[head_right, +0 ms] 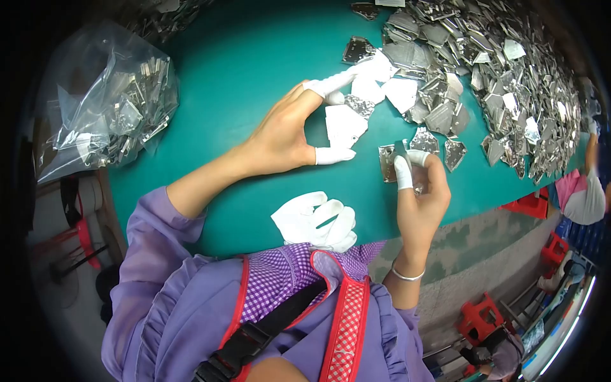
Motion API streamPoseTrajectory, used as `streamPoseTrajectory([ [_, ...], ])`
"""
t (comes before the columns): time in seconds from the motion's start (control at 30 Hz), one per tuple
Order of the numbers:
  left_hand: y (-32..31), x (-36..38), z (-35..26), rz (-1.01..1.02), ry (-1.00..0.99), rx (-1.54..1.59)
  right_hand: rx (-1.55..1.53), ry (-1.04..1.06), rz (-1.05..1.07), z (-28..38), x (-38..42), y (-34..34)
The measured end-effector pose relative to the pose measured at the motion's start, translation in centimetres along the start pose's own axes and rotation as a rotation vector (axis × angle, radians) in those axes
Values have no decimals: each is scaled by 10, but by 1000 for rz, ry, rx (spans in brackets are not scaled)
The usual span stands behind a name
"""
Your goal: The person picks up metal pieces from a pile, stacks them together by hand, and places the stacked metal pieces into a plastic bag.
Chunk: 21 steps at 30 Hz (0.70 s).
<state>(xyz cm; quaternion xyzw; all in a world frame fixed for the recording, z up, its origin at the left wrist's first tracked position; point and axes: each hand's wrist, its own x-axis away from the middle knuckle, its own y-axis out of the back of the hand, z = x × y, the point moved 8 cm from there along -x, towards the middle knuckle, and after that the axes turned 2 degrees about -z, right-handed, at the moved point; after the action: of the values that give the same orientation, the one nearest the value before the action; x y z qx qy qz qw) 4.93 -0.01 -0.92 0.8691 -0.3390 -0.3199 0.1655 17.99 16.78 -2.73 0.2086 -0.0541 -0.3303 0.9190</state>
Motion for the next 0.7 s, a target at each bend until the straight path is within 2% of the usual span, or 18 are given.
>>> streamPoseTrajectory([
  [0.07,2,7,7,8,128,10,-83,3,19,4,1,-4],
  [0.1,0,11,4,6,131,12,-241,-42,40,5,3,-9],
  [0.13,-7,17,11,5,299,336,-399,-89,60,5,5,-14],
  [0.17,-16,23,18,6,464,662,-394,-90,58,8,7,-17],
  [0.2,-17,27,19,7,463,668,-527,-148,53,7,10,-22],
  [0.27,-48,50,25,97,862,1497,-690,-193,48,8,16,-30],
  [0.33,-51,54,22,149,935,1450,-661,-172,16,14,21,-34],
  [0.4,-54,54,15,127,1033,1700,-612,-118,-18,18,28,-36],
  [0.47,-55,55,12,162,1069,1681,-501,0,-108,25,37,-38],
  [0.53,-57,55,7,144,1054,1738,-317,146,-72,36,47,-47],
  [0.57,-58,53,0,229,1033,1832,73,480,-4,59,50,-52],
  [0.6,-60,55,0,215,1054,1820,192,595,63,75,53,-61],
  [0.63,-61,57,0,201,1076,1807,188,650,127,82,57,-64],
  [0.7,-65,62,8,156,1136,1724,149,631,73,76,57,-53],
])
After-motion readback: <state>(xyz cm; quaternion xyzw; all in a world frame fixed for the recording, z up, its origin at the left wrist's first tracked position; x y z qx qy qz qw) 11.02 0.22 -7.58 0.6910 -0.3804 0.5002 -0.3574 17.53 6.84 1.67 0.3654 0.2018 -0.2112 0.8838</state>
